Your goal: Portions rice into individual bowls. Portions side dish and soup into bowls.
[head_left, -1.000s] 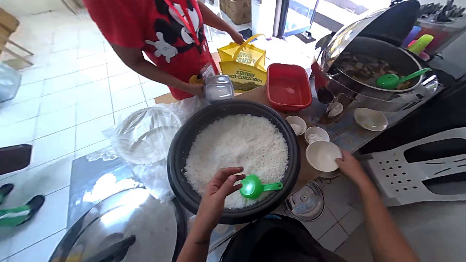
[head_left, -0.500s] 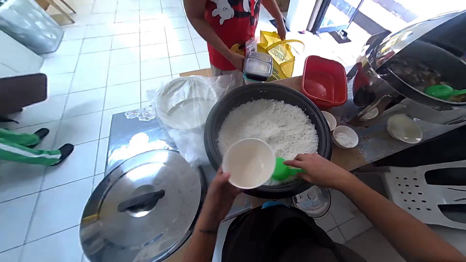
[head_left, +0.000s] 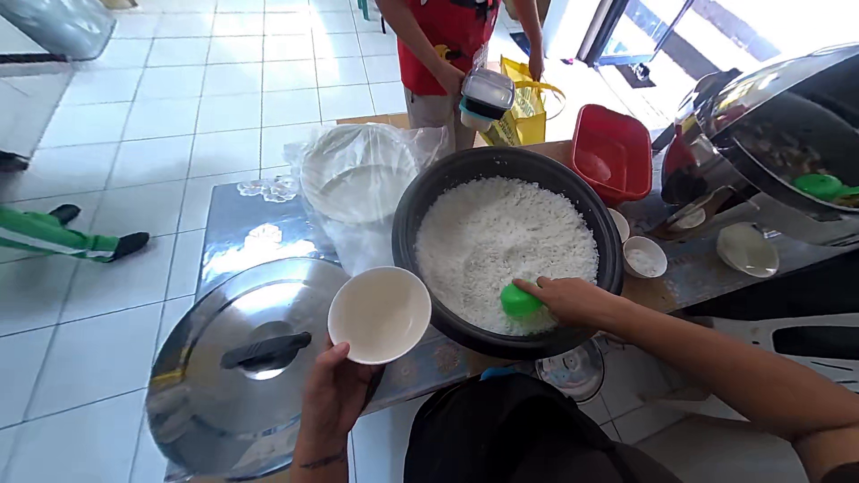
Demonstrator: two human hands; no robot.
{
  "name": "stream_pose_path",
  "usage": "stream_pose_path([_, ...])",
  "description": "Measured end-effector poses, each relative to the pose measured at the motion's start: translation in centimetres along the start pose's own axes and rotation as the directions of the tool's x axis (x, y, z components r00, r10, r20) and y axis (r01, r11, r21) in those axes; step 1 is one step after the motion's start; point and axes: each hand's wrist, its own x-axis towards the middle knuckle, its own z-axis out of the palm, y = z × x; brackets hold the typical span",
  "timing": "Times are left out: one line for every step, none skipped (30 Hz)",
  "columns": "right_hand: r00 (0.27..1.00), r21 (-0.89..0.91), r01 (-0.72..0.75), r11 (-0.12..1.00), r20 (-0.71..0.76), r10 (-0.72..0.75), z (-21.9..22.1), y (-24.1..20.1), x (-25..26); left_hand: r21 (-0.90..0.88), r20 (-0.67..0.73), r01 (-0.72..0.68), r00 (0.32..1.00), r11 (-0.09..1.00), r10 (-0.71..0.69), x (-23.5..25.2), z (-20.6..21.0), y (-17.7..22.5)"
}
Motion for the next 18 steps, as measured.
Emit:
stream_pose_path([1.0,0.075,0.011,0.997,-0.001,-0.011,-0.8,0.1,0.3,-0.008,-0.001,-0.005,1.0,1.0,0.005,0.0,-0.1,0.0])
stream_pose_path([0.999,0.162,0.046,0.986,-0.026,-0.043,-1.5,0.3,0.8,-0.008,-0.005,-0.006,1.0,1.0,0.006,0.0,-0.3,-0.1])
stream_pose_path([0.995,0.228,0.09,0.97,-0.064,-0.077,-2.2,0.3,1.6,-0.012,-0.011,-0.007,1.0,1.0,0.007,0.0,-0.5,-0.1])
stream_pose_path([0.991,0.258,0.117,0.959,-0.096,-0.095,-2.9,0.2,2.7,-0.015,-0.017,-0.006,1.0,1.0,0.006,-0.1,-0.6,-0.2])
stream_pose_path([0.987,0.261,0.128,0.957,-0.129,-0.096,-3.6,-0.1,4.0,-0.015,-0.027,-0.004,1.0,1.0,0.004,-0.3,-0.8,-0.2])
stream_pose_path([0.982,0.246,0.129,0.961,-0.17,-0.088,-4.2,-0.5,5.5,-0.017,-0.037,-0.005,0.999,1.0,0.004,-0.6,-1.0,-0.2])
stream_pose_path([0.974,0.217,0.118,0.969,-0.214,-0.071,-4.8,-0.9,7.0,-0.019,-0.049,-0.008,0.999,1.0,0.007,-0.9,-1.3,-0.2])
stream_pose_path([0.968,0.172,0.09,0.981,-0.245,-0.046,-5.5,-1.5,8.2,-0.019,-0.056,-0.012,0.998,1.0,0.011,-1.2,-1.6,-0.1])
stream_pose_path([0.962,0.131,0.052,0.99,-0.272,-0.014,-6.1,-2.1,9.2,-0.02,-0.068,-0.021,0.997,1.0,0.019,-1.6,-1.9,-0.1])
stream_pose_path([0.957,0.103,0.013,0.995,-0.29,0.018,-6.3,-2.9,10.0,-0.026,-0.079,-0.029,0.996,0.999,0.027,-2.0,-2.3,-0.1])
stream_pose_path([0.953,0.089,-0.019,0.996,-0.299,0.044,-6.2,-3.7,10.7,-0.027,-0.093,-0.036,0.995,0.999,0.034,-2.3,-2.8,-0.1])
stream_pose_path([0.951,0.078,-0.032,0.996,-0.303,0.055,-5.7,-4.4,11.4,-0.023,-0.109,-0.043,0.993,0.999,0.04,-2.6,-3.1,-0.1])
stream_pose_path([0.95,0.07,-0.023,0.997,-0.308,0.044,-4.9,-5.0,11.9,-0.021,-0.125,-0.054,0.991,0.998,0.051,-2.7,-3.4,-0.2])
stream_pose_path([0.955,0.048,-0.006,0.999,-0.297,0.021,-4.1,-5.5,12.2,-0.015,-0.138,-0.06,0.989,0.998,0.057,-2.9,-3.6,-0.2])
stream_pose_path([0.964,0.025,0.016,1.0,-0.265,-0.009,-3.7,-5.6,12.1,-0.017,-0.144,-0.06,0.988,0.998,0.057,-3.0,-3.9,-0.3])
stream_pose_path([0.972,0.017,0.043,0.999,-0.233,-0.037,-3.2,-5.4,11.8,-0.021,-0.144,-0.057,0.988,0.998,0.054,-3.2,-4.1,-0.3])
stream_pose_path([0.977,0.02,0.066,0.998,-0.205,-0.06,-2.9,-5.0,11.5,-0.028,-0.138,-0.057,0.989,0.998,0.053,-3.2,-4.3,-0.3])
stream_pose_path([0.98,0.026,0.087,0.996,-0.18,-0.081,-2.7,-4.5,11.0,-0.031,-0.129,-0.056,0.99,0.998,0.052,-3.1,-4.3,-0.4])
